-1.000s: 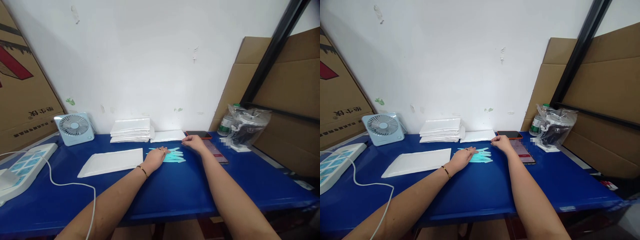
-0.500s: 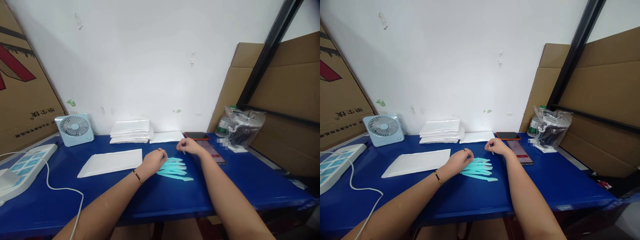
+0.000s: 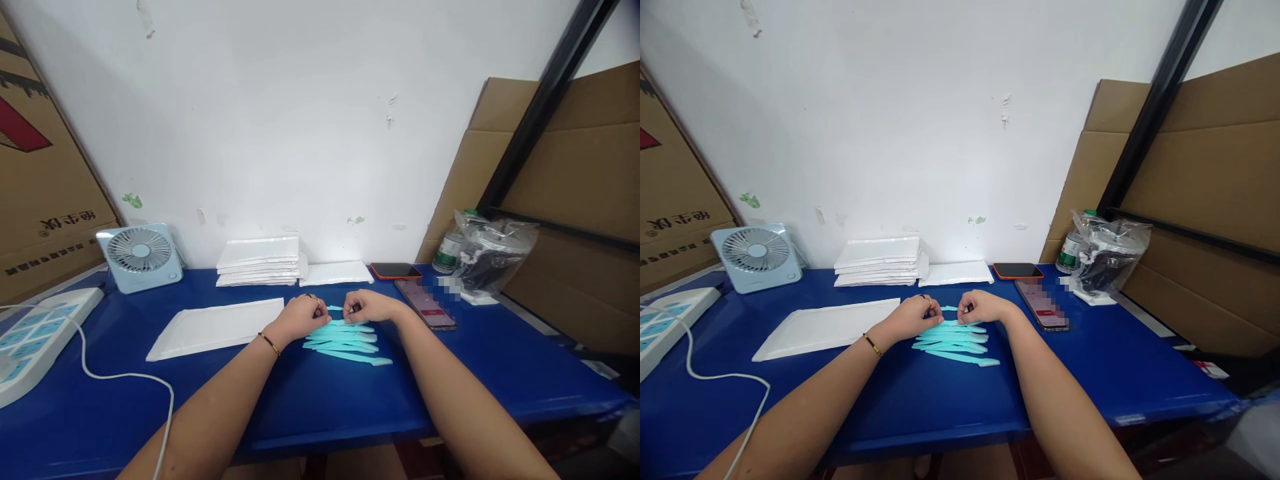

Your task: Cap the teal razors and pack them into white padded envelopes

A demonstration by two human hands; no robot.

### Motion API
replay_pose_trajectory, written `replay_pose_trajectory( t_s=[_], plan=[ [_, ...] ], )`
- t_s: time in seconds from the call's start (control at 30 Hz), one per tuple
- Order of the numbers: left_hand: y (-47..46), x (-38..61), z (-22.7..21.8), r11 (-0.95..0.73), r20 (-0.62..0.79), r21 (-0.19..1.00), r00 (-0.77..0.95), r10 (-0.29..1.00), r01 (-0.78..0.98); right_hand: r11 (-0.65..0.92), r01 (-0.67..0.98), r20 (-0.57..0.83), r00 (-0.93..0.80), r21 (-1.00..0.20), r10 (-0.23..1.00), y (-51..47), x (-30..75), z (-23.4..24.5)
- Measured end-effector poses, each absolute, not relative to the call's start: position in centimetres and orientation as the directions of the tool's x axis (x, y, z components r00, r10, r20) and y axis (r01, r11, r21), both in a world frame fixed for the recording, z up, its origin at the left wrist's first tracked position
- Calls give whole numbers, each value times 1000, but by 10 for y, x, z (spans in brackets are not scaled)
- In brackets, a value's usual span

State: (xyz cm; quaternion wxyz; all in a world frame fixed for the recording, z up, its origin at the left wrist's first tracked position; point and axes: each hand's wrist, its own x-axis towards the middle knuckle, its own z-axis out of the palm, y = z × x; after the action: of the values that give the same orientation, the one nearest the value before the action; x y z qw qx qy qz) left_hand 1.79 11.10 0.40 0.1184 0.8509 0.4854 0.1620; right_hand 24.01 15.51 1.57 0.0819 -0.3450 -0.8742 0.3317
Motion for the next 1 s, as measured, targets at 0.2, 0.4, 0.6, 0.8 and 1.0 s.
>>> replay_pose_trajectory(
  t_s=[0.2,0.4,0.6,0.8,1.0],
  plan=[
    [117,14,4,-435,126,350,418,900,830,519,589,-7,-665,-620,747,159,248,14],
    [122,10,5,-376,187,315,331,925,871,443,655,62,-519,-613,853,169,271,16],
    [115,16,6,-447,233,325,388,892,834,581,633,55,-651,-512,757,163,257,15],
    [117,17,3,-472,175,230,441,880,851,567,647,-28,-671,-510,741,162,252,12],
    [119,8,13,-420,166,337,386,908,843,522,657,35,-604,-544,797,165,259,15]
  ],
)
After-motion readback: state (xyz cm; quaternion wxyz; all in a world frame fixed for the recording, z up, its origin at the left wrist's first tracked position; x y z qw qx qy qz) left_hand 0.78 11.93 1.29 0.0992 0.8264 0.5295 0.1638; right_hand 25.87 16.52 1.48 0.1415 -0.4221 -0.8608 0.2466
